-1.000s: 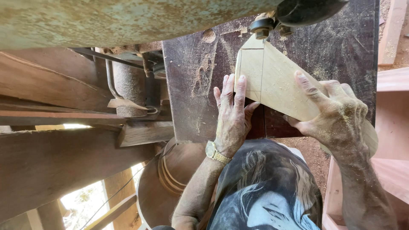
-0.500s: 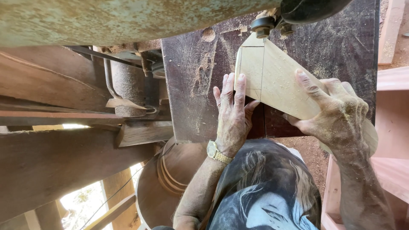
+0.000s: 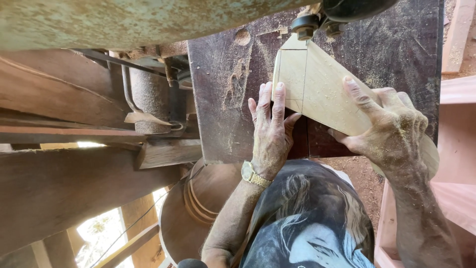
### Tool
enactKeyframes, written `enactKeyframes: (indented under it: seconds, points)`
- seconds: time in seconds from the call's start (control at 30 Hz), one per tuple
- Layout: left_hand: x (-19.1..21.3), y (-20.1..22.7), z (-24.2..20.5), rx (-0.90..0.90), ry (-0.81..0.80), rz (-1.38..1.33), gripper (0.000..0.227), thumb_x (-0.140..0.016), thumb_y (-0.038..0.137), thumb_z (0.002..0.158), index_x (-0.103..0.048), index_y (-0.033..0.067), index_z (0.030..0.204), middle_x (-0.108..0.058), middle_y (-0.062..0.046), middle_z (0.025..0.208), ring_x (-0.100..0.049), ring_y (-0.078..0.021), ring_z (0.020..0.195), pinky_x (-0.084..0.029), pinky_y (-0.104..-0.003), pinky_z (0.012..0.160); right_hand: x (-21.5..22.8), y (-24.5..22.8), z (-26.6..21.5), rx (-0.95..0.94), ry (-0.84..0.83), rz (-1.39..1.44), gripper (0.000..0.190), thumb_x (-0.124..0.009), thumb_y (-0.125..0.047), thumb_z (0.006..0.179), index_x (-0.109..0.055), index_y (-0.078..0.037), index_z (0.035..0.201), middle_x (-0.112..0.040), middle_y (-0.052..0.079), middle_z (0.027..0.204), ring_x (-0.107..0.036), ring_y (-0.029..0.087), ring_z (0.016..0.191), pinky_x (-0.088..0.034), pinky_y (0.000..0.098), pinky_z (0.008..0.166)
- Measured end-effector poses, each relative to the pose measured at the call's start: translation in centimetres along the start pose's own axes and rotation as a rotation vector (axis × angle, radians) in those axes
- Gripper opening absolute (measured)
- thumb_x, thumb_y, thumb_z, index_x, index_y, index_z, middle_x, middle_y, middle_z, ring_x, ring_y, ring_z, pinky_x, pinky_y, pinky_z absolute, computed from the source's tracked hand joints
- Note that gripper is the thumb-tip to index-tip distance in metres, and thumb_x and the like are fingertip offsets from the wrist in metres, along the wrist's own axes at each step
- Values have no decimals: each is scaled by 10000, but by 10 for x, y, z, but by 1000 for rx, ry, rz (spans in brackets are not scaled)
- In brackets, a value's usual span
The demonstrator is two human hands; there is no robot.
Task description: The person uses a bandsaw to cut a piece of light-colored wood along marked lines. They guide the wood through the blade, make several cuts to shape the piece, and then place the finished piece on a pile of other cut wood pieces.
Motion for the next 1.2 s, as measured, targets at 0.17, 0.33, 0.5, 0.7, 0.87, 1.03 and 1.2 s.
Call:
enactKeyframes:
  seconds: [0.17,0.33,0.5,0.7,0.87,1.03,1.2]
  points:
    - [0,-2,-2,9,10,-1,755,-694,153,1019,-252,97,1628,-339,-197,1645,-335,-375,1573,-166,-581,1335,2,-5,-1,5,9,6,1024,-966,-455,602,-593,-256,1535,-691,130,1129,-659,295,1025,-572,449,862]
    - [1,0,0,11,11,1,747,-688,152,1026,-253,96,1630,-344,-197,1646,-338,-370,1573,-167,-573,1338,1,-4,-1,-6,7,28,1029,-967,-447,611,-587,-258,1548,-693,131,1128,-660,298,1027,-570,448,864]
    - [1,-1,-2,15,30,4,734,-684,148,1026,-269,104,1629,-368,-193,1637,-355,-354,1568,-172,-572,1336,-2,-2,-2,8,31,21,1036,-976,-454,590,-594,-255,1533,-690,141,1116,-662,303,1002,-570,460,834]
    - [4,2,1,42,33,-6,720,-680,148,1030,-285,129,1632,-385,-180,1639,-377,-333,1564,-204,-574,1336,-1,0,-2,7,27,44,1035,-973,-418,606,-590,-249,1553,-685,137,1091,-655,301,988,-568,462,817]
    - [3,0,-2,35,60,-4,730,-677,135,1011,-285,134,1627,-385,-186,1632,-384,-330,1549,-210,-606,1314,-11,9,-5,27,45,27,1063,-979,-430,592,-584,-247,1562,-694,154,1108,-660,299,979,-571,457,811]
    - [1,-2,-3,15,95,-13,726,-673,136,1009,-290,152,1626,-404,-181,1628,-412,-317,1535,-224,-617,1307,-12,11,-6,43,64,-1,1098,-986,-449,561,-581,-249,1562,-705,159,1092,-666,302,963,-572,458,792]
    - [4,-1,-2,6,138,0,698,-664,167,1019,-308,159,1620,-458,-168,1607,-449,-310,1515,-260,-603,1292,-17,16,-4,88,74,-8,1113,-994,-496,569,-578,-252,1572,-713,167,1080,-668,289,938,-569,465,792]
Point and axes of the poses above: each hand's wrist, its own z-axis towards the middle knuckle, its own x-axis out of the back of the hand, y = z × x, the point moved 9 cm from there along z, towards the middle knuckle
